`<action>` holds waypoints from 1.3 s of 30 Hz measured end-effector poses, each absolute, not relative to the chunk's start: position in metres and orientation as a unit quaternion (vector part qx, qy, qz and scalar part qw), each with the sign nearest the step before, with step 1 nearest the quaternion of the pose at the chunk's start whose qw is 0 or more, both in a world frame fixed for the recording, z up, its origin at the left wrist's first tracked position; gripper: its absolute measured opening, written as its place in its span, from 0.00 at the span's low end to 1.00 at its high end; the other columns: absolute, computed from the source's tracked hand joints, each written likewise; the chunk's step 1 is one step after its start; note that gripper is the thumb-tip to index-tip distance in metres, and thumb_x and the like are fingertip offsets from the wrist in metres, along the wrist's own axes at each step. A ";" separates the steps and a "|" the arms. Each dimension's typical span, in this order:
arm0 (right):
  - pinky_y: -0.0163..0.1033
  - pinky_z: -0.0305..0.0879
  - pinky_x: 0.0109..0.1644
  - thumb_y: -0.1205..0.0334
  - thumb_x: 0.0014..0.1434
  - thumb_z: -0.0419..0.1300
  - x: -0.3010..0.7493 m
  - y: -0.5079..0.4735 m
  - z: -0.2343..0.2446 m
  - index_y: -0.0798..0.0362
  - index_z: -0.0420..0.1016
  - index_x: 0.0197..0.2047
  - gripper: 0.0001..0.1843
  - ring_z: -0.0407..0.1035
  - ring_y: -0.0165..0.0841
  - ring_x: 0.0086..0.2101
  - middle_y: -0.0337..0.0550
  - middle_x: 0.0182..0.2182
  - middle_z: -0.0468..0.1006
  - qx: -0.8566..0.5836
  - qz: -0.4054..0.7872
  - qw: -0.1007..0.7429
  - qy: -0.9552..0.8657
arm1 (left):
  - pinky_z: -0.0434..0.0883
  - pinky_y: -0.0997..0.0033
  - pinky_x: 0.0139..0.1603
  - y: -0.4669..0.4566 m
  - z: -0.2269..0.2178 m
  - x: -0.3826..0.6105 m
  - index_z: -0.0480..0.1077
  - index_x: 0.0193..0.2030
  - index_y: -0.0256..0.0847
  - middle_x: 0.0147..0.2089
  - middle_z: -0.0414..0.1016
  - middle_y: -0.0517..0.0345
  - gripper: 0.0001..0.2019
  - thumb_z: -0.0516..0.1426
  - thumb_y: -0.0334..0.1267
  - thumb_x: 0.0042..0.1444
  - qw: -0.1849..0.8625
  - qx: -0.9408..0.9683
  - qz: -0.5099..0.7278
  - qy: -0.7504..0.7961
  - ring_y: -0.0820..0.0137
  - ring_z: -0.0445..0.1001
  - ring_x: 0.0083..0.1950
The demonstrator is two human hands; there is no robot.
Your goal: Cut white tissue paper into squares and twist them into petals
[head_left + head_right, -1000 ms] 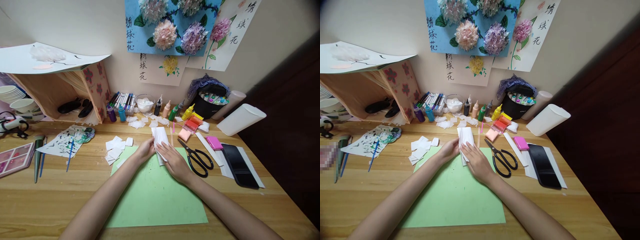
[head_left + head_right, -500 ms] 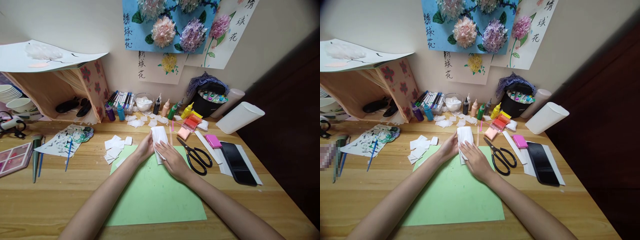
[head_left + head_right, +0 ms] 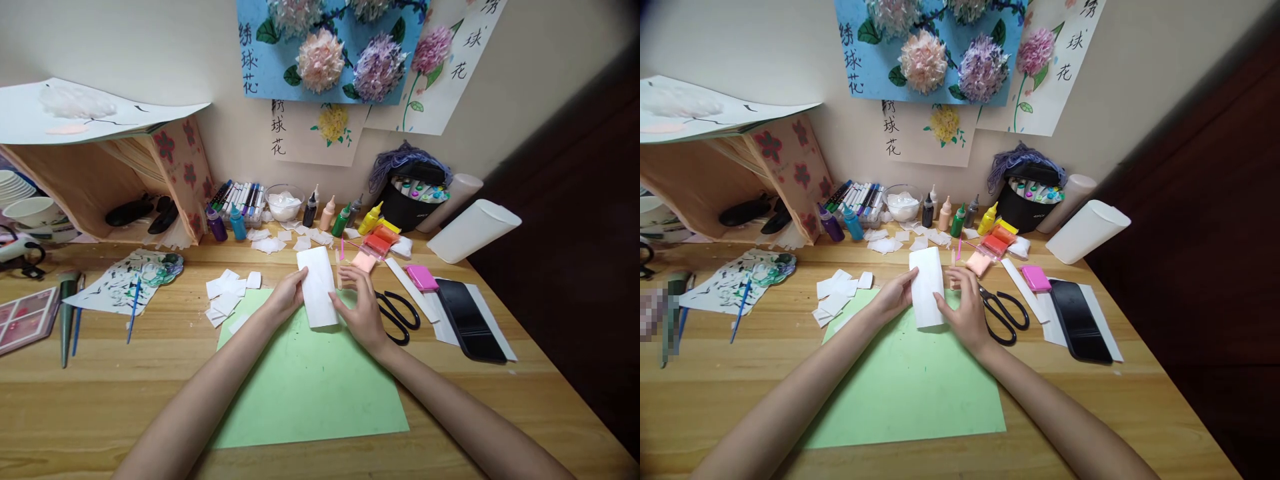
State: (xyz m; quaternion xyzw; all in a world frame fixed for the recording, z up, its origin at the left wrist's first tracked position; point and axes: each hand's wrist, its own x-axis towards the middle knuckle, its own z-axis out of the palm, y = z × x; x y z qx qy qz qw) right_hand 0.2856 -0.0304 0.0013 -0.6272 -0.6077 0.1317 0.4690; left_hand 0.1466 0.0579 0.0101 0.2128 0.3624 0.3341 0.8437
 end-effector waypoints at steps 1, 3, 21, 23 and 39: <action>0.45 0.70 0.45 0.53 0.55 0.59 0.286 -0.028 0.000 0.54 0.63 0.50 0.22 0.70 0.39 0.44 0.53 0.47 0.72 -0.639 0.188 0.482 -0.569 | 0.71 0.64 0.52 0.057 0.011 0.146 0.72 0.40 0.28 0.37 0.79 0.44 0.11 0.50 0.31 0.60 0.844 0.221 0.331 0.360 0.64 0.77 0.43; 0.41 0.72 0.37 0.52 0.52 0.62 0.287 -0.022 -0.002 0.54 0.62 0.47 0.23 0.72 0.35 0.34 0.47 0.38 0.75 -0.630 0.312 0.490 -0.516 | 0.71 0.65 0.50 0.056 0.013 0.147 0.73 0.40 0.29 0.38 0.79 0.44 0.11 0.51 0.32 0.60 0.841 0.246 0.329 0.352 0.65 0.77 0.41; 0.37 0.69 0.37 0.51 0.50 0.64 0.277 -0.023 0.003 0.54 0.69 0.34 0.16 0.72 0.35 0.33 0.40 0.28 0.76 -0.538 0.480 0.540 -0.434 | 0.58 0.75 0.30 0.030 0.013 0.155 0.66 0.26 0.37 0.24 0.66 0.62 0.13 0.55 0.44 0.55 0.513 0.597 0.431 0.441 0.73 0.62 0.28; 0.36 0.68 0.34 0.51 0.50 0.64 0.278 -0.022 0.006 0.54 0.69 0.33 0.16 0.72 0.33 0.30 0.39 0.27 0.76 -0.540 0.478 0.545 -0.428 | 0.55 0.75 0.28 0.028 0.012 0.154 0.61 0.25 0.39 0.22 0.62 0.64 0.13 0.53 0.43 0.57 0.464 0.634 0.431 0.444 0.74 0.59 0.26; 0.40 0.71 0.41 0.55 0.41 0.71 0.295 -0.011 0.011 0.52 0.71 0.40 0.23 0.74 0.37 0.35 0.42 0.34 0.80 -0.516 0.480 0.573 -0.418 | 0.56 0.76 0.29 0.026 0.004 0.153 0.61 0.28 0.39 0.25 0.62 0.63 0.15 0.49 0.45 0.61 0.419 0.729 0.365 0.400 0.74 0.61 0.27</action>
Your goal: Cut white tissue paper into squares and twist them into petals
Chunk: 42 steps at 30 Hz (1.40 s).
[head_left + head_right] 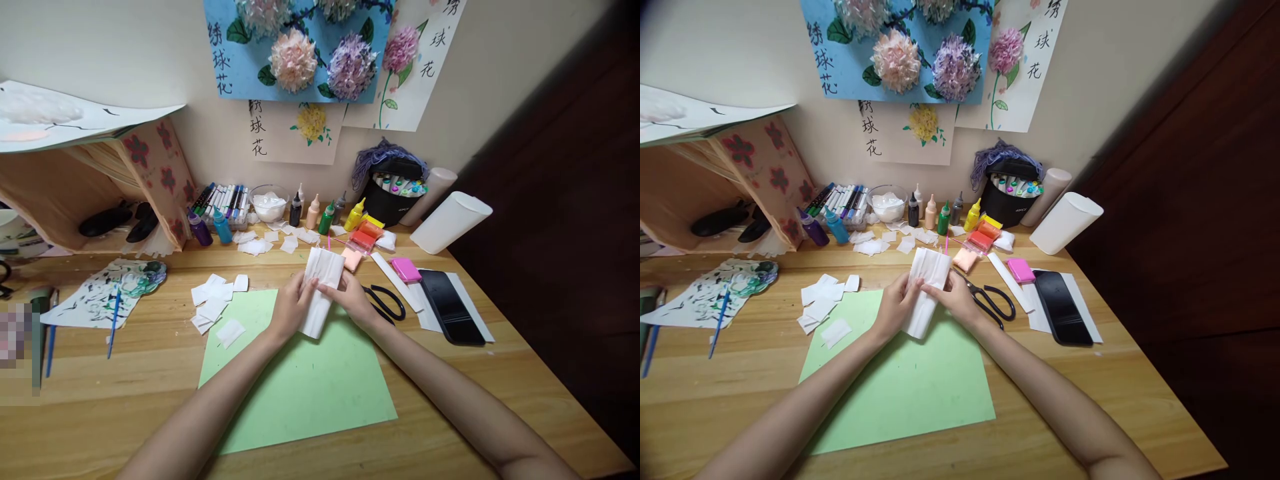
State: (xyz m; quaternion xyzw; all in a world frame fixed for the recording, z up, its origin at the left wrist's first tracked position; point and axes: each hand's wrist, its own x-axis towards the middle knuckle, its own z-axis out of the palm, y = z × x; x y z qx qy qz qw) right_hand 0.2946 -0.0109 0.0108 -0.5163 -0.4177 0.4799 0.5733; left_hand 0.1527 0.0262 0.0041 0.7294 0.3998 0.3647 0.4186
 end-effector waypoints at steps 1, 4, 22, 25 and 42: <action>0.41 0.70 0.44 0.55 0.41 0.70 0.294 -0.011 0.011 0.53 0.71 0.41 0.24 0.74 0.39 0.39 0.45 0.37 0.80 -0.522 0.473 0.569 -0.424 | 0.56 0.76 0.29 0.026 0.004 0.153 0.61 0.28 0.39 0.25 0.63 0.63 0.15 0.49 0.45 0.61 0.414 0.734 0.362 0.398 0.74 0.61 0.27; 0.43 0.70 0.45 0.52 0.48 0.66 0.293 -0.012 0.009 0.55 0.72 0.40 0.20 0.73 0.41 0.41 0.48 0.40 0.79 -0.549 0.443 0.565 -0.428 | 0.56 0.75 0.29 0.026 0.004 0.152 0.65 0.31 0.39 0.27 0.66 0.62 0.14 0.49 0.46 0.61 0.418 0.731 0.357 0.404 0.74 0.62 0.27; 0.36 0.67 0.33 0.51 0.49 0.64 0.328 0.001 0.028 0.52 0.65 0.27 0.16 0.66 0.30 0.28 0.37 0.25 0.68 -0.584 0.340 0.553 -0.487 | 0.56 0.76 0.28 0.030 0.000 0.151 0.67 0.34 0.40 0.27 0.68 0.61 0.14 0.48 0.48 0.60 0.406 0.733 0.330 0.435 0.73 0.63 0.27; 0.35 0.64 0.32 0.51 0.46 0.66 0.328 0.001 0.031 0.52 0.64 0.26 0.17 0.65 0.29 0.27 0.36 0.24 0.67 -0.579 0.353 0.559 -0.477 | 0.56 0.75 0.28 0.029 0.002 0.152 0.68 0.35 0.40 0.28 0.70 0.61 0.16 0.47 0.49 0.61 0.432 0.719 0.325 0.437 0.73 0.65 0.28; 0.38 0.67 0.36 0.51 0.44 0.67 0.331 0.001 0.035 0.52 0.66 0.30 0.17 0.70 0.31 0.29 0.38 0.27 0.74 -0.571 0.390 0.567 -0.447 | 0.60 0.74 0.34 0.034 0.006 0.152 0.65 0.30 0.37 0.29 0.68 0.60 0.20 0.45 0.51 0.61 0.524 0.675 0.332 0.399 0.71 0.64 0.33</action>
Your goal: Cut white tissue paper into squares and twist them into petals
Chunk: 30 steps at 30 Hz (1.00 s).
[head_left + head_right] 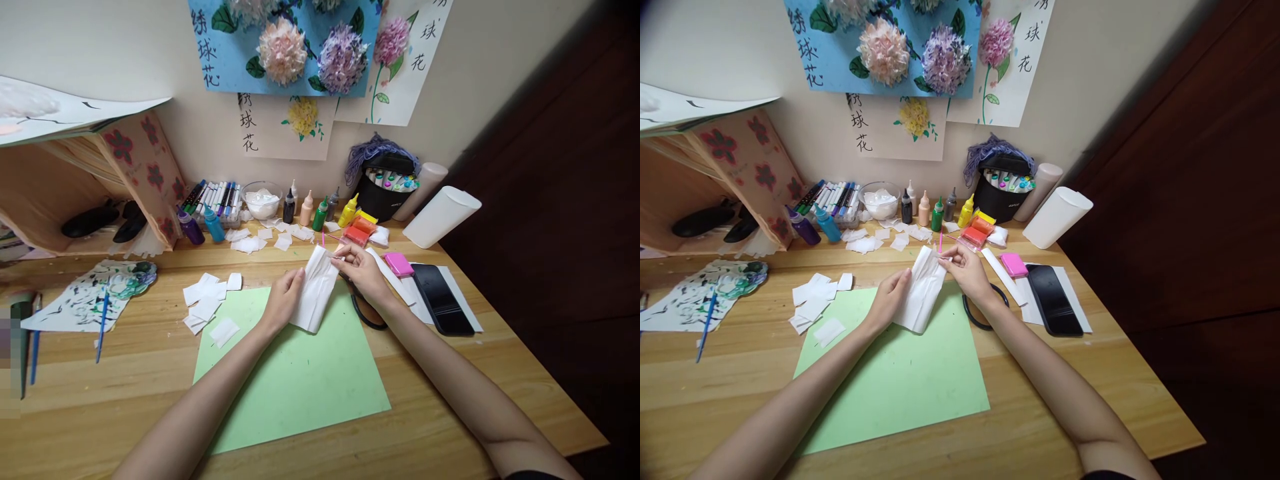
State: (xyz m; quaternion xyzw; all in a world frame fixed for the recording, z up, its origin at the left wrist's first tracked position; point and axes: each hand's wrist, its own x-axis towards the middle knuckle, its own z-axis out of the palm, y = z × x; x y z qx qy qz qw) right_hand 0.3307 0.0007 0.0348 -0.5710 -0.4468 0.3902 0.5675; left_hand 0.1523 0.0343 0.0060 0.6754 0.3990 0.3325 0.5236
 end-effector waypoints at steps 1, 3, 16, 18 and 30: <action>0.38 0.67 0.36 0.52 0.44 0.67 0.330 0.001 0.035 0.52 0.67 0.30 0.17 0.70 0.31 0.29 0.38 0.27 0.74 -0.572 0.388 0.567 -0.448 | 0.60 0.74 0.35 0.034 0.006 0.152 0.66 0.31 0.37 0.30 0.68 0.60 0.19 0.46 0.50 0.61 0.527 0.677 0.331 0.393 0.71 0.64 0.34; 0.38 0.68 0.38 0.52 0.44 0.68 0.330 0.000 0.034 0.52 0.67 0.29 0.17 0.71 0.31 0.30 0.39 0.27 0.75 -0.572 0.385 0.568 -0.449 | 0.60 0.75 0.35 0.033 0.006 0.152 0.68 0.34 0.37 0.31 0.69 0.60 0.18 0.47 0.50 0.60 0.533 0.681 0.326 0.381 0.71 0.65 0.34; 0.36 0.64 0.32 0.51 0.45 0.67 0.327 0.000 0.031 0.54 0.73 0.27 0.15 0.67 0.30 0.27 0.38 0.25 0.73 -0.574 0.390 0.543 -0.473 | 0.61 0.73 0.38 0.029 0.007 0.154 0.67 0.35 0.39 0.34 0.70 0.58 0.14 0.46 0.44 0.62 0.491 0.724 0.318 0.365 0.70 0.67 0.36; 0.36 0.62 0.31 0.50 0.46 0.65 0.326 0.000 0.029 0.54 0.73 0.27 0.15 0.66 0.30 0.26 0.38 0.24 0.73 -0.579 0.389 0.532 -0.479 | 0.62 0.73 0.39 0.029 0.006 0.154 0.67 0.36 0.39 0.35 0.71 0.57 0.14 0.45 0.43 0.63 0.493 0.725 0.318 0.362 0.69 0.67 0.37; 0.35 0.62 0.28 0.55 0.42 0.69 0.325 -0.001 0.025 0.54 0.73 0.30 0.15 0.64 0.29 0.24 0.38 0.24 0.74 -0.608 0.326 0.553 -0.466 | 0.64 0.72 0.38 0.020 0.006 0.161 0.70 0.40 0.37 0.38 0.75 0.54 0.13 0.52 0.44 0.57 0.531 0.686 0.303 0.394 0.65 0.70 0.39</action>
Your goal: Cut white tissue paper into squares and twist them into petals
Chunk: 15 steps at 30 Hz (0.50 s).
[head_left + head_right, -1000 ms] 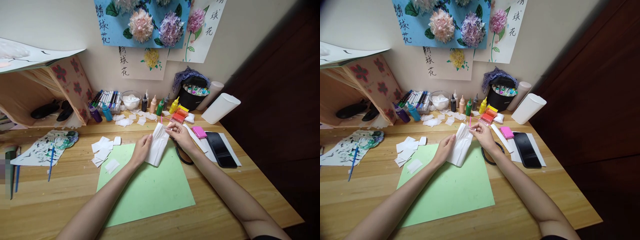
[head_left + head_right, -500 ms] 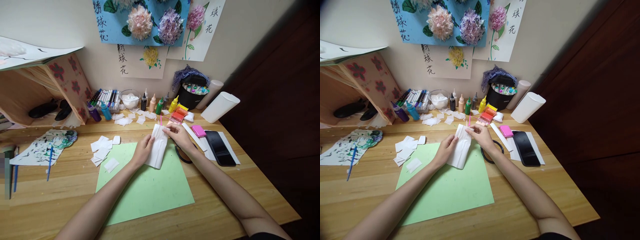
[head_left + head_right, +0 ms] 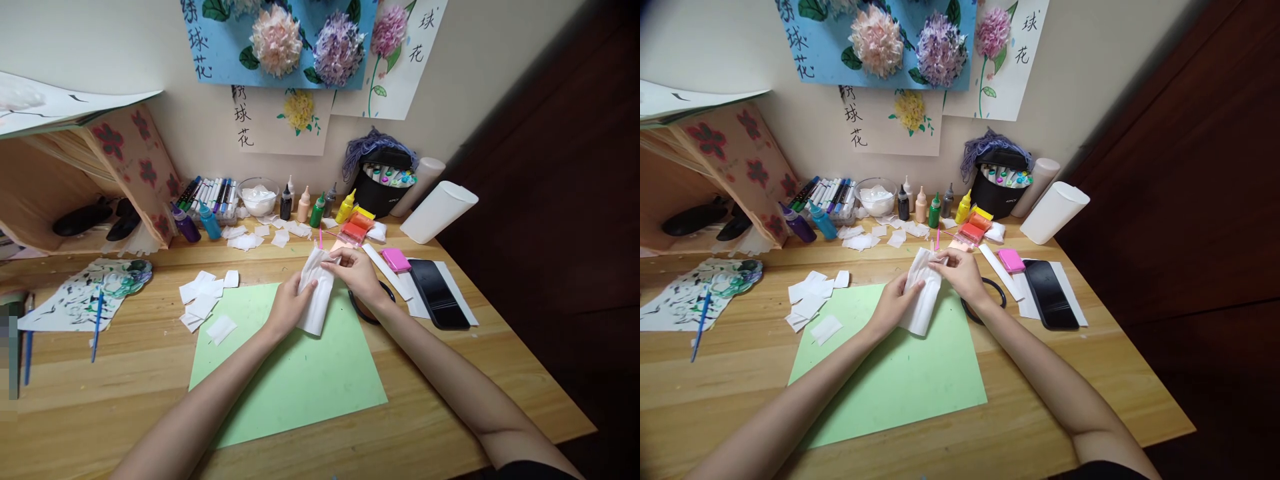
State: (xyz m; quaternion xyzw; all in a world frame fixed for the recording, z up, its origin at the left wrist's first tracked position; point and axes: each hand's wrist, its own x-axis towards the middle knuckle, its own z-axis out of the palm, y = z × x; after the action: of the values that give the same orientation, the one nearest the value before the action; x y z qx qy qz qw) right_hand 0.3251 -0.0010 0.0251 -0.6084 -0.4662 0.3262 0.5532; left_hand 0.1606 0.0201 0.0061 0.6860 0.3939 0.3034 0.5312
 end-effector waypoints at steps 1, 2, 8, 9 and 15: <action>0.36 0.65 0.30 0.55 0.42 0.68 0.325 -0.001 0.026 0.53 0.72 0.33 0.16 0.67 0.30 0.26 0.38 0.26 0.75 -0.596 0.334 0.565 -0.464 | 0.64 0.72 0.38 0.019 0.006 0.161 0.70 0.39 0.37 0.37 0.75 0.54 0.13 0.52 0.44 0.57 0.526 0.687 0.302 0.401 0.65 0.70 0.39; 0.36 0.67 0.33 0.56 0.42 0.69 0.324 -0.001 0.026 0.53 0.71 0.38 0.19 0.69 0.31 0.28 0.38 0.28 0.76 -0.581 0.350 0.575 -0.458 | 0.64 0.72 0.37 0.018 0.006 0.161 0.70 0.38 0.36 0.37 0.75 0.53 0.12 0.52 0.43 0.58 0.518 0.689 0.302 0.407 0.65 0.70 0.38; 0.42 0.70 0.44 0.61 0.35 0.72 0.315 -0.002 0.023 0.53 0.69 0.42 0.29 0.74 0.36 0.37 0.44 0.37 0.79 -0.556 0.464 0.535 -0.435 | 0.63 0.71 0.37 0.021 0.004 0.159 0.67 0.39 0.37 0.36 0.74 0.53 0.12 0.49 0.43 0.60 0.468 0.703 0.333 0.420 0.66 0.70 0.37; 0.42 0.71 0.43 0.59 0.36 0.72 0.314 -0.002 0.022 0.54 0.70 0.40 0.26 0.74 0.37 0.37 0.45 0.37 0.79 -0.558 0.461 0.531 -0.441 | 0.63 0.71 0.37 0.022 0.004 0.159 0.67 0.39 0.38 0.36 0.74 0.53 0.11 0.49 0.42 0.60 0.465 0.705 0.333 0.420 0.66 0.70 0.37; 0.38 0.68 0.25 0.45 0.49 0.62 0.316 -0.002 0.019 0.54 0.71 0.29 0.18 0.68 0.32 0.20 0.37 0.20 0.73 -0.577 0.439 0.530 -0.439 | 0.61 0.71 0.33 0.026 0.003 0.157 0.65 0.34 0.39 0.31 0.71 0.55 0.10 0.49 0.43 0.60 0.422 0.733 0.311 0.433 0.67 0.68 0.33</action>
State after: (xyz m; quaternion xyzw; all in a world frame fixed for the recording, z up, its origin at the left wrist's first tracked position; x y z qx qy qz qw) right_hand 0.3158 -0.0017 0.0193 -0.5775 -0.4387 0.4391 0.5303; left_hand 0.1574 0.0256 0.0030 0.7333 0.4331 0.3111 0.4219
